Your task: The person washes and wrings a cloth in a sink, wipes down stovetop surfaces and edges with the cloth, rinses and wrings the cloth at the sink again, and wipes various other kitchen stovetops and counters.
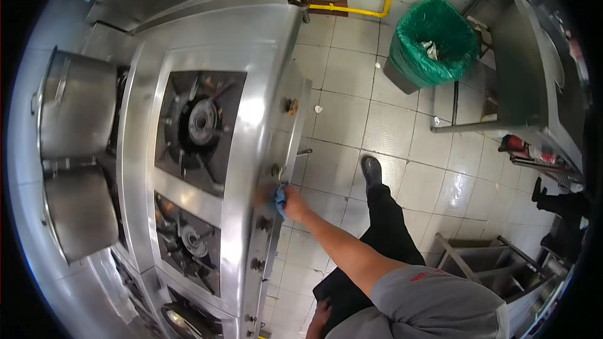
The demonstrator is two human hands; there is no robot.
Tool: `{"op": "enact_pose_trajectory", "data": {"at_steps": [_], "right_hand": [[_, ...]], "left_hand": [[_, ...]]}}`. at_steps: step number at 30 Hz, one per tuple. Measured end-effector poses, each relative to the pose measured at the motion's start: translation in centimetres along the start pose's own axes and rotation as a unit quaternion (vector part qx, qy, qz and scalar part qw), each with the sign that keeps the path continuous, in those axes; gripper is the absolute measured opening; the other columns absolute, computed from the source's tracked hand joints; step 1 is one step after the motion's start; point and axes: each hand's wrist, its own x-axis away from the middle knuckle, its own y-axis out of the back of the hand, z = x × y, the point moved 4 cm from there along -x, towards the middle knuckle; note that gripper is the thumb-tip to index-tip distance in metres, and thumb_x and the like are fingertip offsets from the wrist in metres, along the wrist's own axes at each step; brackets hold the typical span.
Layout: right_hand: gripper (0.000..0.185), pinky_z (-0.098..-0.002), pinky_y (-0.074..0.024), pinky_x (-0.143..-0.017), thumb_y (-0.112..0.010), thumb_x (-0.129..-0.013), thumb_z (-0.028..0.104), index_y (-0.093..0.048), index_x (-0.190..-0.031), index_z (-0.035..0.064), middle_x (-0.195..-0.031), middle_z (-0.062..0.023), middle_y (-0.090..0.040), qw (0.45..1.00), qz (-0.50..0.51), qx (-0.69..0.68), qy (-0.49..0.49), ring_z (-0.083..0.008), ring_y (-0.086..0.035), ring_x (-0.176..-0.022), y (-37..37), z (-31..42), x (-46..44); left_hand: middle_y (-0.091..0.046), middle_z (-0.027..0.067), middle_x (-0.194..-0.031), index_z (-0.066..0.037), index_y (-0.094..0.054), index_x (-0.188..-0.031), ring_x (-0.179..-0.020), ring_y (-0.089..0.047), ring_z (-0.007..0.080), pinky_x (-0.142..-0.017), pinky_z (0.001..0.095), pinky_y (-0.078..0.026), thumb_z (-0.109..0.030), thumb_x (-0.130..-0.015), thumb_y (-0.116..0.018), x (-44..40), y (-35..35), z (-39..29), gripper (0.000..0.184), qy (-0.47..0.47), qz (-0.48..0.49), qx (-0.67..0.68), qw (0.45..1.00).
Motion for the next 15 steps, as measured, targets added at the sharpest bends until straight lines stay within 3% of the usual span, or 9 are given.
{"op": "enact_pose_trajectory", "data": {"at_steps": [1, 3, 7, 9, 11, 13, 15], "right_hand": [[0.035, -0.0439, -0.0435, -0.086, -0.056, -0.073, 0.003, -0.048, -0.107, 0.0009, -0.108, -0.0239, -0.05, 1.0, -0.003, 0.003, 0.006, -0.0421, -0.052, -0.1, -1.4, -0.1, 1.6], [0.014, -0.0442, -0.0426, -0.078, -0.056, -0.072, 0.001, -0.052, -0.086, 0.0021, -0.09, -0.0216, -0.056, 0.998, -0.025, -0.034, 0.04, -0.0421, -0.051, -0.088, -4.9, -0.5, 5.0], [0.017, -0.0446, -0.0436, -0.074, -0.058, -0.071, 0.001, -0.053, -0.086, 0.0009, -0.086, -0.0222, -0.057, 0.987, -0.086, -0.025, 0.13, -0.0401, -0.054, -0.085, -14.4, -4.4, 11.7], [0.03, -0.0425, -0.0448, -0.081, -0.059, -0.074, 0.007, -0.052, -0.104, 0.0043, -0.102, -0.0225, -0.055, 0.997, 0.052, -0.005, 0.05, -0.0375, -0.054, -0.095, -21.5, -9.1, 13.9], [0.03, -0.041, -0.0459, -0.078, -0.06, -0.076, 0.011, -0.055, -0.105, 0.007, -0.102, -0.0197, -0.059, 0.953, 0.222, -0.035, 0.204, -0.0325, -0.056, -0.095, -27.7, -10.1, 17.6], [0.033, -0.0421, -0.047, -0.076, -0.058, -0.077, 0.013, -0.056, -0.109, 0.0085, -0.106, -0.0171, -0.061, 0.931, 0.349, 0.097, 0.056, -0.0299, -0.058, -0.095, -31.5, -10.0, 23.1], [0.036, -0.0438, -0.0493, -0.079, -0.059, -0.073, 0.013, -0.059, -0.108, 0.006, -0.104, -0.0188, -0.063, 0.891, 0.433, 0.109, 0.084, -0.035, -0.06, -0.096, -29.0, -3.5, 29.1]], "left_hand": [[-0.044, 0.0238, -0.133, -0.008, -0.043, -0.134, -0.127, -0.038, 0.0394, -0.107, 0.0418, -0.032, -0.024, -0.088, -0.053, 0.8, -0.4, 1.0, 0.05, -0.007, -0.003, 0.0, 1.0], [-0.04, 0.0262, -0.135, -0.014, -0.04, -0.137, -0.127, -0.036, 0.0436, -0.107, 0.044, -0.032, -0.022, -0.087, -0.055, 2.1, -0.8, 3.5, 0.053, -0.033, -0.046, -0.064, 0.996], [-0.034, 0.0274, -0.139, -0.016, -0.036, -0.139, -0.128, -0.034, 0.0446, -0.108, 0.0442, -0.031, -0.02, -0.087, -0.057, 5.8, -3.1, 9.6, 0.056, -0.085, -0.087, -0.059, 0.991], [-0.031, 0.0283, -0.141, -0.015, -0.037, -0.139, -0.129, -0.034, 0.0439, -0.108, 0.0441, -0.031, -0.017, -0.086, -0.058, 7.3, -4.2, 11.7, 0.057, -0.074, -0.111, -0.056, 0.99], [-0.03, 0.028, -0.141, -0.015, -0.037, -0.138, -0.129, -0.033, 0.0436, -0.108, 0.044, -0.031, -0.017, -0.086, -0.058, 9.5, -4.9, 11.7, 0.056, -0.061, -0.119, -0.038, 0.99], [-0.03, 0.0278, -0.142, -0.015, -0.038, -0.138, -0.13, -0.033, 0.0433, -0.107, 0.0438, -0.031, -0.017, -0.086, -0.059, 11.7, -6.0, 12.5, 0.056, -0.056, -0.115, -0.023, 0.992], [-0.031, 0.0275, -0.142, -0.015, -0.04, -0.137, -0.13, -0.034, 0.0428, -0.107, 0.0435, -0.032, -0.015, -0.085, -0.058, 12.0, -6.8, 13.0, 0.055, -0.039, -0.103, -0.02, 0.994]]}}
